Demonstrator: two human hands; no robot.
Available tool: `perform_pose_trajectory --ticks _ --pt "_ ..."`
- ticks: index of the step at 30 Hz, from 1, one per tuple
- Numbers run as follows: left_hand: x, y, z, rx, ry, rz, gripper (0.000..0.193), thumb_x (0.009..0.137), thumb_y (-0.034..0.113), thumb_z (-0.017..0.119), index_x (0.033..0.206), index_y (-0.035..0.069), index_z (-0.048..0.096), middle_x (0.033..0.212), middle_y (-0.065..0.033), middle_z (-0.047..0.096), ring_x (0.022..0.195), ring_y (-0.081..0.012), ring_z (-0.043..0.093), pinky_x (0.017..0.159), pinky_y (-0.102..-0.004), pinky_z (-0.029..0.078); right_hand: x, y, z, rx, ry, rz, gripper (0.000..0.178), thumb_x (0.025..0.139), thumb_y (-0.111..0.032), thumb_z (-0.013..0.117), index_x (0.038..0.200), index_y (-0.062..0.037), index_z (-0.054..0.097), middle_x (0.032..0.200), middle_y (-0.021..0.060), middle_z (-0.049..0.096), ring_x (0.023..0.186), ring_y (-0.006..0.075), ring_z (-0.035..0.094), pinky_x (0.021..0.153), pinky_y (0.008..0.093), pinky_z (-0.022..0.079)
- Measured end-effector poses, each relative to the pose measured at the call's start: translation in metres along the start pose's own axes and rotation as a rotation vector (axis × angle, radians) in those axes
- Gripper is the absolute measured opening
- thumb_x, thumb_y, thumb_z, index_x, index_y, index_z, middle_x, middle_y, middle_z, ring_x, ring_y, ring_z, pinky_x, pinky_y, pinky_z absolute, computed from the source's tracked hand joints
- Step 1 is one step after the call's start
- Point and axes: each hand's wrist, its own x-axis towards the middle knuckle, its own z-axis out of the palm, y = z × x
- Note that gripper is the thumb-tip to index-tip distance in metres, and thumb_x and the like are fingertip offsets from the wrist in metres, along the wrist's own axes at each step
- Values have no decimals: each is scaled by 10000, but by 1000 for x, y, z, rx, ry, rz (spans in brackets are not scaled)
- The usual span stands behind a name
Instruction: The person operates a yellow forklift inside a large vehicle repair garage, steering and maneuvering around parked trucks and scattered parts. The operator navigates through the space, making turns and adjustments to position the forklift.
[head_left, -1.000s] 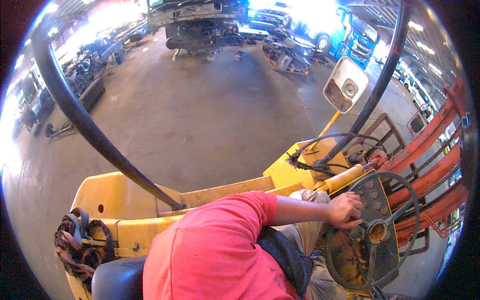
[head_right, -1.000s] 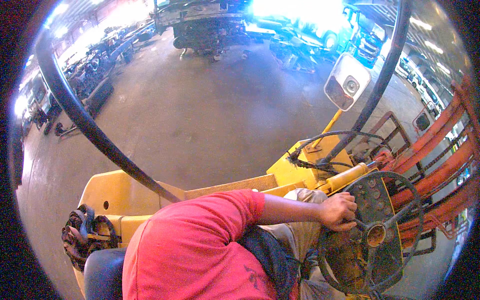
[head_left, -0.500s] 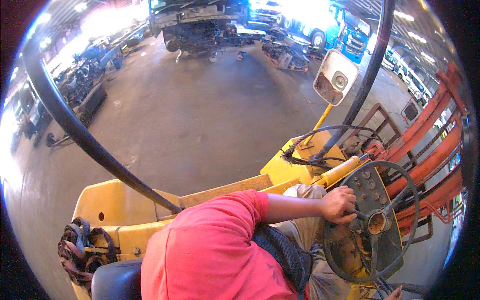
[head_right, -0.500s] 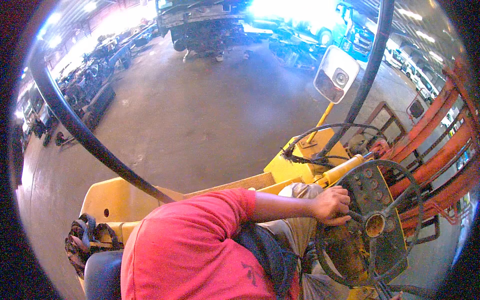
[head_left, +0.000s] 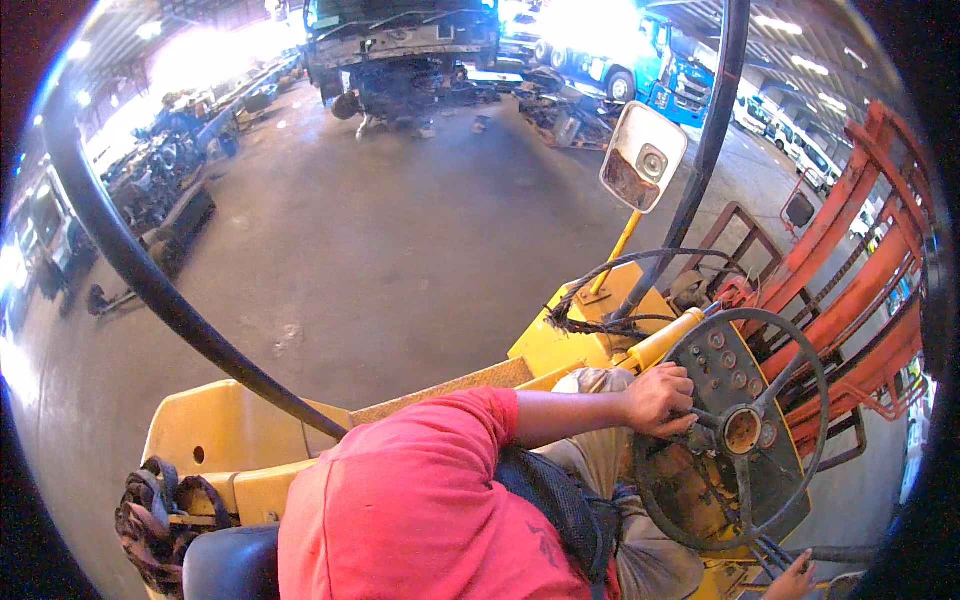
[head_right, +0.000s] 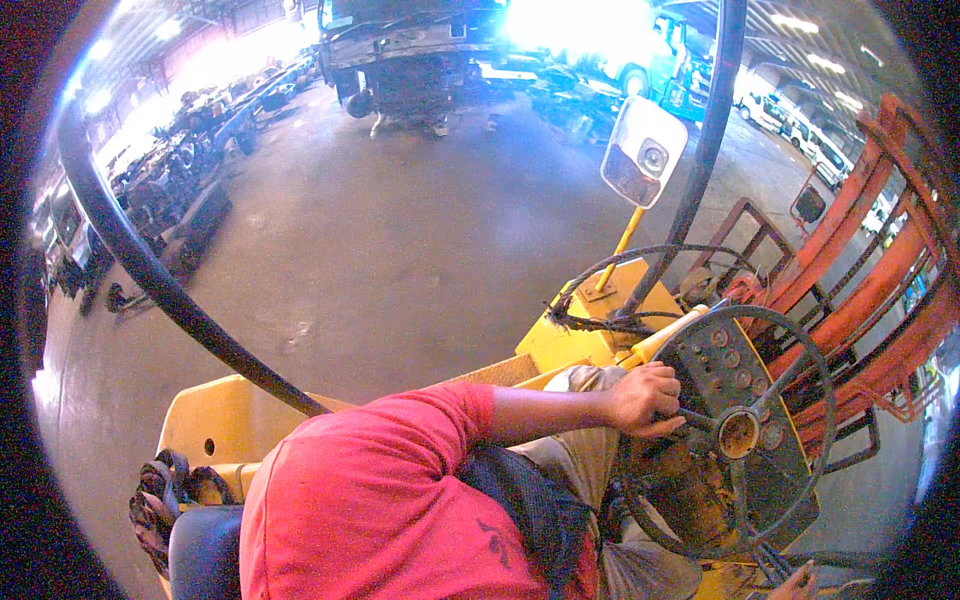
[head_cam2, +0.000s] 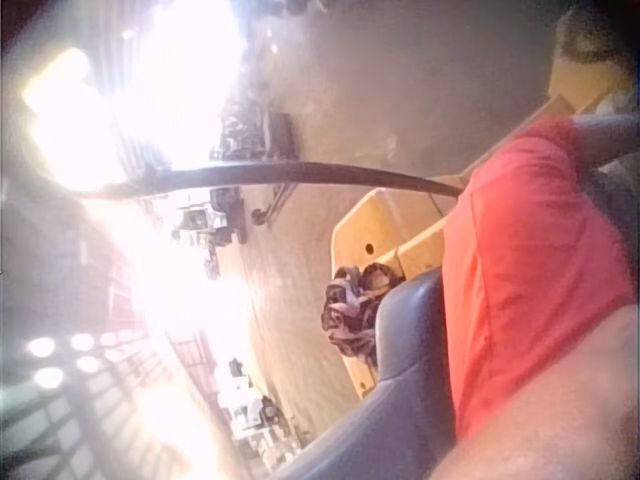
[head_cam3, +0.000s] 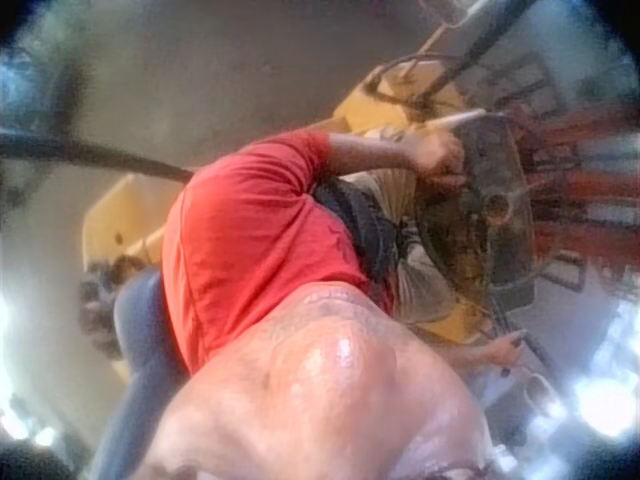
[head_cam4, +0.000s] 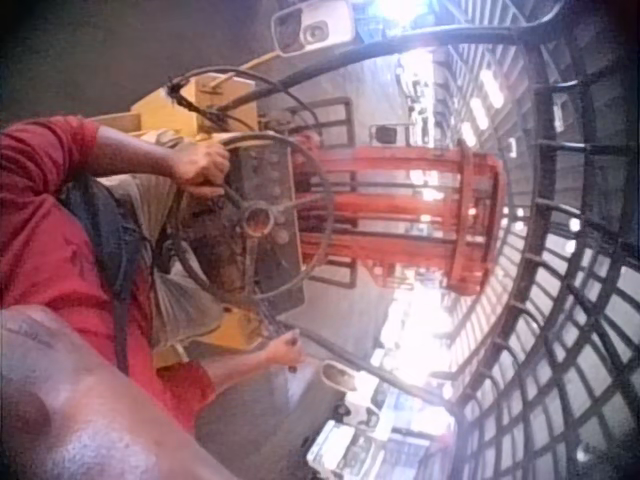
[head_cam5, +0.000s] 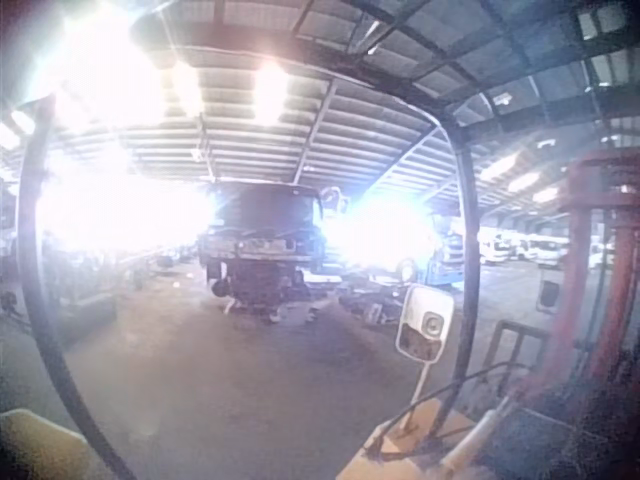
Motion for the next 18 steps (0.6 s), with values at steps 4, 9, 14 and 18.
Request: perform_pose_trajectory --ticks 4,9,14,18 --pt "1 5 4 -3 -1 -1 312 827 268 760 645 102 569 743 -82 529 774 -317 547 684 -457 408 1 8 9 -25 68 -25 535 938 -558 684 866 -43 813 825 165 760 832 416 693 947 596 492" --pt "2 13 10 14 9 -7 308 818 265 766 646 100 571 746 -83 532 771 -318 547 684 -457 409 5 24 15 17 46 -61 523 913 -561 713 831 -54 809 780 163 750 747 436 685 1053 623 451" --pt "1 15 17 29 33 9 346 847 260 760 627 105 543 720 -83 506 727 -314 536 651 -463 409 2 27 29 77 111 -85 505 908 -544 724 800 -56 797 759 171 740 717 433 682 950 612 487" --pt "3 16 24 29 15 17 355 849 260 762 625 104 536 724 -85 513 728 -316 536 652 -464 410 1 26 27 70 146 -75 497 913 -533 716 791 -57 788 764 177 738 733 424 680 799 573 508"
